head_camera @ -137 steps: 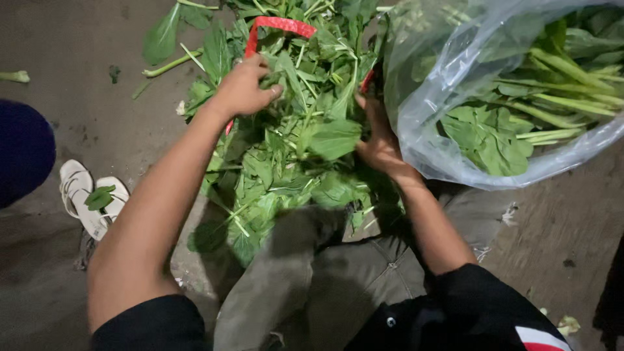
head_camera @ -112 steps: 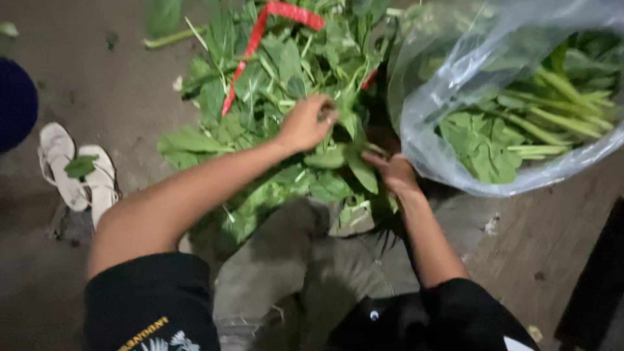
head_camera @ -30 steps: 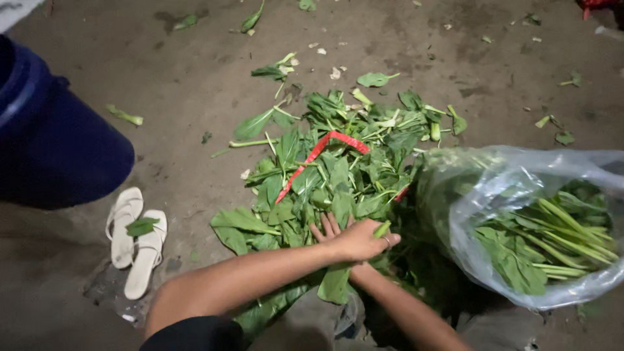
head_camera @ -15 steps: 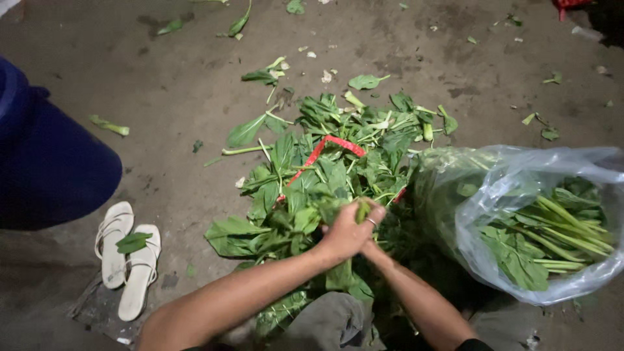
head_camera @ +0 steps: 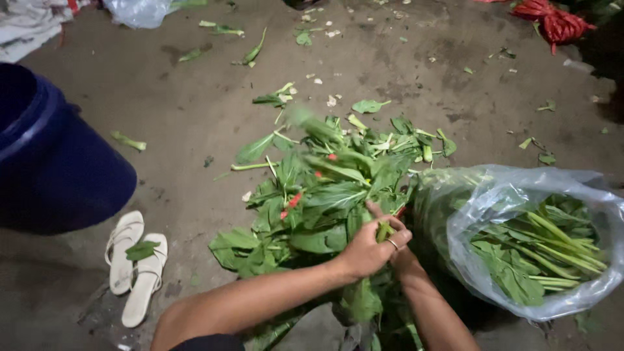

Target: The person sits on the ground at night sorting leafy green vegetables, stripping and discarding unwanted leaves and stems from the pile and placing the usable greens into a large plastic bag. They occasionally gather scattered pieces from the ground and press the bag's contents down.

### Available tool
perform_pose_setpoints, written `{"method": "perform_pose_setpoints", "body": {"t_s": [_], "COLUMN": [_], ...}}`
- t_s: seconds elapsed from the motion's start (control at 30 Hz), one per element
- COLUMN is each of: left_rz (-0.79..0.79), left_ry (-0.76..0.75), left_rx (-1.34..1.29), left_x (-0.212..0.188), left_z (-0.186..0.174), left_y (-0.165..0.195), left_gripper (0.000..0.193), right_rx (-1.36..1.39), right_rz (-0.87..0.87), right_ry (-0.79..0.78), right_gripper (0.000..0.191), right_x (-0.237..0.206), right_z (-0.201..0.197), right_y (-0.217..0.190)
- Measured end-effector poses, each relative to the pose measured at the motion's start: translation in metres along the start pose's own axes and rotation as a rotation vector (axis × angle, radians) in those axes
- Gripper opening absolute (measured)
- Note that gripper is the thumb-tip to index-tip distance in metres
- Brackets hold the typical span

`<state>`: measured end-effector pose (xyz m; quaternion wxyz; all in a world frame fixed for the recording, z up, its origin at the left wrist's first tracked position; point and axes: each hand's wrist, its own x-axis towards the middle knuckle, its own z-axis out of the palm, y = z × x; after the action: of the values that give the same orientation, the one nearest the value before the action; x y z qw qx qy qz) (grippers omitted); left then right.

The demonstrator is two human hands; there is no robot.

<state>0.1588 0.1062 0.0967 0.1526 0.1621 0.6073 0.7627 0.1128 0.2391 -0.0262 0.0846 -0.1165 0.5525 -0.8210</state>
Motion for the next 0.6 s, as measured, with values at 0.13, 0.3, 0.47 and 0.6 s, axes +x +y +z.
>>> {"method": "perform_pose_setpoints", "body": {"t_s": [0.13, 0.3, 0.47, 0.6], "left_rz": [0.009, -0.010, 0.072, -0.023], "left_ry": [0.050, 0.143, 0.098, 0.111], "left_rx": [0.035, 0.181, 0.241, 0.286], "left_x": [0.005, 0.002, -0.010, -0.009], "left_z": [-0.010, -0.013, -0.013, -0.017], "left_y": [-0.009, -0.014, -0.003, 0.004], "left_gripper": [0.021, 0.019, 0.018, 0.019], "right_rx": [-0.127, -1.109, -0.971, -0.936], "right_rz": [-0.184, -0.354, -0.272, -0.234], "right_ry": [-0.016, 0.392, 0.340, 0.269], "right_gripper": [0.052, 0.044, 0.046, 0.048], "right_x": [0.003, 0.002, -0.001, 0.003], "right_z": [-0.013, -0.016, -0.008, -0.012], "right_y": [0.007, 0.009, 0.017, 0.020]}}
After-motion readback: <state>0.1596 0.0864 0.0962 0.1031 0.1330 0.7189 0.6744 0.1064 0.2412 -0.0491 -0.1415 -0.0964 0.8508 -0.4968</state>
